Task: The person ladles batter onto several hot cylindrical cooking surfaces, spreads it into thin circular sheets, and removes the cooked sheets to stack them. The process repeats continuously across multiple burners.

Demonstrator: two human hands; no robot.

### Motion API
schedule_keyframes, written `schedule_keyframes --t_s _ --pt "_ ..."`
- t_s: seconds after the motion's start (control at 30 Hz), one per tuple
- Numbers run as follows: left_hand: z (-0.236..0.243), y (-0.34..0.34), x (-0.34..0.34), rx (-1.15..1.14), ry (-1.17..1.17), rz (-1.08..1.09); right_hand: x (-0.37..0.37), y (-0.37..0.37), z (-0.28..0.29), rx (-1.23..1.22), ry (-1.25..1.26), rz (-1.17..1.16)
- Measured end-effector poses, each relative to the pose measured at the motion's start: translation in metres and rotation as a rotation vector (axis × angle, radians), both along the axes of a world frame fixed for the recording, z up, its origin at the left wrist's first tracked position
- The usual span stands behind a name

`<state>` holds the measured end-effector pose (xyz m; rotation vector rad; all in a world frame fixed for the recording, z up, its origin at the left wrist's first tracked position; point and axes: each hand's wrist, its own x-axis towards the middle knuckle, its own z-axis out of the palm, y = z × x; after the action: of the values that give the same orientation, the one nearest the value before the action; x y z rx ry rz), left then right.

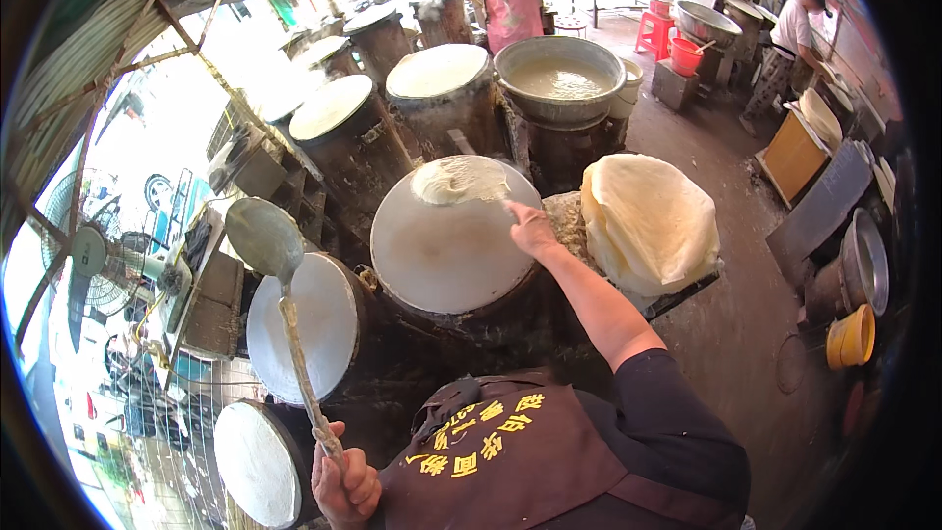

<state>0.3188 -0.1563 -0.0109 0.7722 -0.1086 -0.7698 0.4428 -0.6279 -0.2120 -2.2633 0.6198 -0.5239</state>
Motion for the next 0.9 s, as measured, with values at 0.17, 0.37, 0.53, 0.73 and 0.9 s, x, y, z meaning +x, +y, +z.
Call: schedule_keyframes --t_s 0.17,0.37,0.53,0.73,0.9 --pt "0.007 -0.033 -0.005 0.015 -0.014 0.065 0.023 0.039 0.011 0.001 0.235 0.088" --pt "0.015 -0.059 -0.014 0.045 -0.021 0.101 0.024 0.002 0.004 0.018 0.016 0.342" --pt "0.019 -0.070 -0.023 0.128 0.035 0.232 0.033 -0.046 -0.008 0.026 0.107 0.163" --pt "0.001 -0.073 -0.019 0.008 -0.026 0.247 0.017 0.027 0.027 0.072 0.159 0.530" --pt "0.005 -0.072 -0.026 0.019 0.018 0.329 0.039 -0.060 0.016 0.051 0.033 0.250"
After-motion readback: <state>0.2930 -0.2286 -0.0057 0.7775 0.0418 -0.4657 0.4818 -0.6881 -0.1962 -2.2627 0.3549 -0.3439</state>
